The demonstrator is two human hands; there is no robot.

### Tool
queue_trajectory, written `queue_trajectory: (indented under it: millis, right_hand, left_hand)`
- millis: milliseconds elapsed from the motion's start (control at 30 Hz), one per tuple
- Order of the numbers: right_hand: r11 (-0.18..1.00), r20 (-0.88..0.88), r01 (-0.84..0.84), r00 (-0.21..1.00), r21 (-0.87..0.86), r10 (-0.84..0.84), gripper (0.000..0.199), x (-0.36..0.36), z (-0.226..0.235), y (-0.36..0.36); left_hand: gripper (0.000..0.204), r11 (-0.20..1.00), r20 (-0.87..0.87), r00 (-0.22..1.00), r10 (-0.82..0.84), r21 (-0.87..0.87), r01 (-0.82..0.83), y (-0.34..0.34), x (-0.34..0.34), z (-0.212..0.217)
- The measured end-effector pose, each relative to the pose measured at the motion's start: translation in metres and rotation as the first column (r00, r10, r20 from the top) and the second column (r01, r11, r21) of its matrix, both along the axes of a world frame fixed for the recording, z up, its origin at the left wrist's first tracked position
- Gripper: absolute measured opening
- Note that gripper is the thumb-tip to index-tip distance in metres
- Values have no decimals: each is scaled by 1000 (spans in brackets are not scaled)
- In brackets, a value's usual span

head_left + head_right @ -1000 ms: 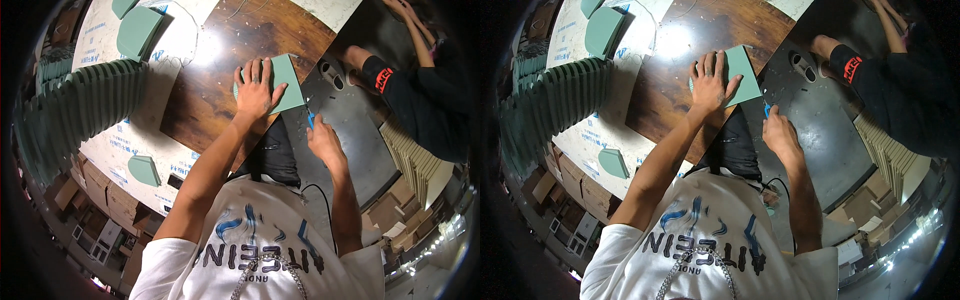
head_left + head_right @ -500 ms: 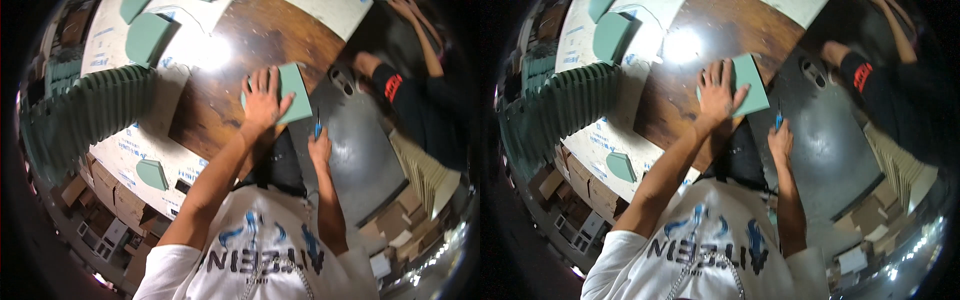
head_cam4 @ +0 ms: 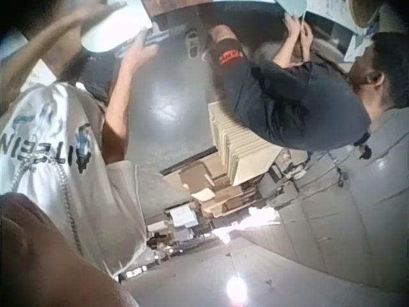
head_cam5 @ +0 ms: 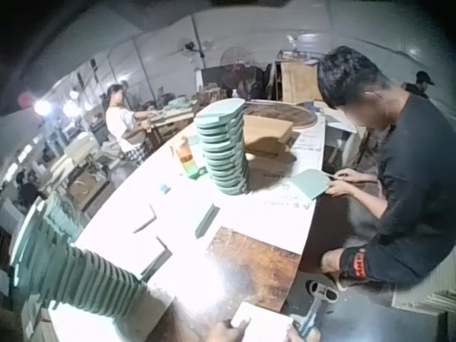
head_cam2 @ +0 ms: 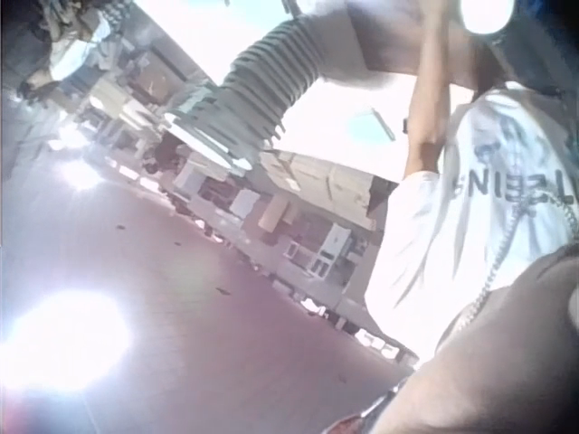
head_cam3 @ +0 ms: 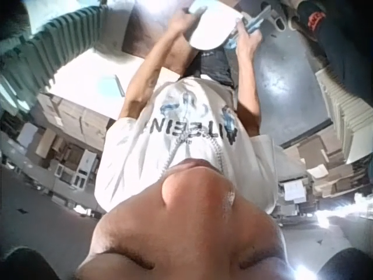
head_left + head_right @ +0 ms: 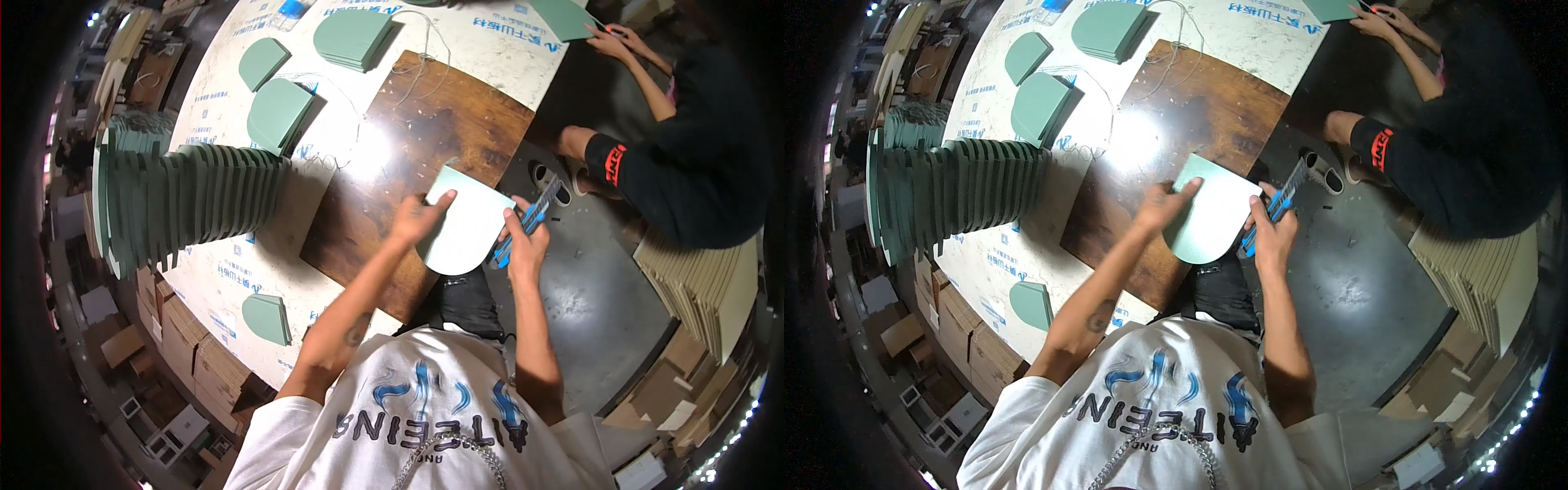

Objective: The person uses a utility knife to trim the edges of light green semi-circular foam pieces on a wooden workbench. They repeatedly pick up a piece, cut along the curved edge, and stack the finished item with others.

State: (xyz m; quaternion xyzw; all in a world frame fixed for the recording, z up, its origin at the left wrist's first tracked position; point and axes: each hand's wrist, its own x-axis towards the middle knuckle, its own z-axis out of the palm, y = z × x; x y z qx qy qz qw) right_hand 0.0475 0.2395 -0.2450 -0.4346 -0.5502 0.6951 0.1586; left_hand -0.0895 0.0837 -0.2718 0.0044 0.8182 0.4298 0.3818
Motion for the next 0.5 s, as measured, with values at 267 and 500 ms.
queue_trajectory:
  millis: [267, 500]
  right_hand:
    - [971, -39, 101, 993, -218, -112, 24, -6, -9, 1]
    - [952, 228, 2, 971, -305, 71, 20, 66, -40, 20]
  left_hand:
    - [35, 919, -356, 917, -180, 271, 286, -24, -43, 61]
    - [64, 655, -708, 320, -629, -262, 709, -8, 26, -18]
